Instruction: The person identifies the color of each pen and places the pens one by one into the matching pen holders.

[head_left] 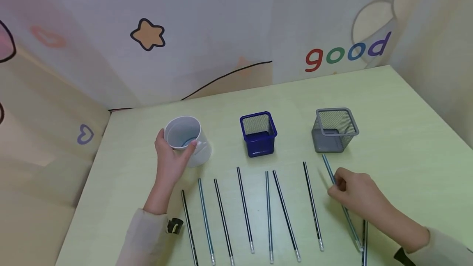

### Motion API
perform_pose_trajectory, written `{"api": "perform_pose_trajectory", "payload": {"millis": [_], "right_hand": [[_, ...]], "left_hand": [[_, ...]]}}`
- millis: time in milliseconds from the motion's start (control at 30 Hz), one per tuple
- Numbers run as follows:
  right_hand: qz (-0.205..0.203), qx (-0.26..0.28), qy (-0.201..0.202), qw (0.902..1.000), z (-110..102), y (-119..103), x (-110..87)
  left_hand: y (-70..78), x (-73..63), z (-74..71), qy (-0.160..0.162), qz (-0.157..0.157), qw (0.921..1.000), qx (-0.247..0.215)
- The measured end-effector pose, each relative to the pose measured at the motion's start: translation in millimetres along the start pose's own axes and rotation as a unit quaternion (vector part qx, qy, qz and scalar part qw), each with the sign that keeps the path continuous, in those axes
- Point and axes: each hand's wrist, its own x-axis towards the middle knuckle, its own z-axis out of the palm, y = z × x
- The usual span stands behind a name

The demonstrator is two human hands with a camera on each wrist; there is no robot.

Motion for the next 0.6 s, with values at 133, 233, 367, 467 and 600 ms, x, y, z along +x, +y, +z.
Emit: {"api": "perform_pose_trajectory", "payload": {"millis": [133,233,367,467,600], "right_hand": [[-0.005,0.001,0.011,0.9999,-3.3,-0.8,1.0],[-0.003,0.004,0.012,0.9999,-4.8,-2.6,1.3],[0.005,0.007,0.014,0.9999,-5.5,-5.5,0.6],[0.007,0.009,0.017,0.9998,-6.1,-7.0,0.4],[0.005,0.007,0.024,0.9997,-8.8,-7.0,1.1]], "left_hand": [[-1.7,-0.1,-0.1,0.003,0.010,0.9999,0.001],[-3.5,-0.6,-0.1,0.005,0.023,0.9997,-0.009],[-4.9,-0.5,0.4,0.004,0.030,0.9994,-0.015],[-5.7,-1.2,0.7,0.006,0.032,0.9993,-0.020],[-7.3,-2.1,1.9,0.010,0.032,0.9991,-0.026]]}}
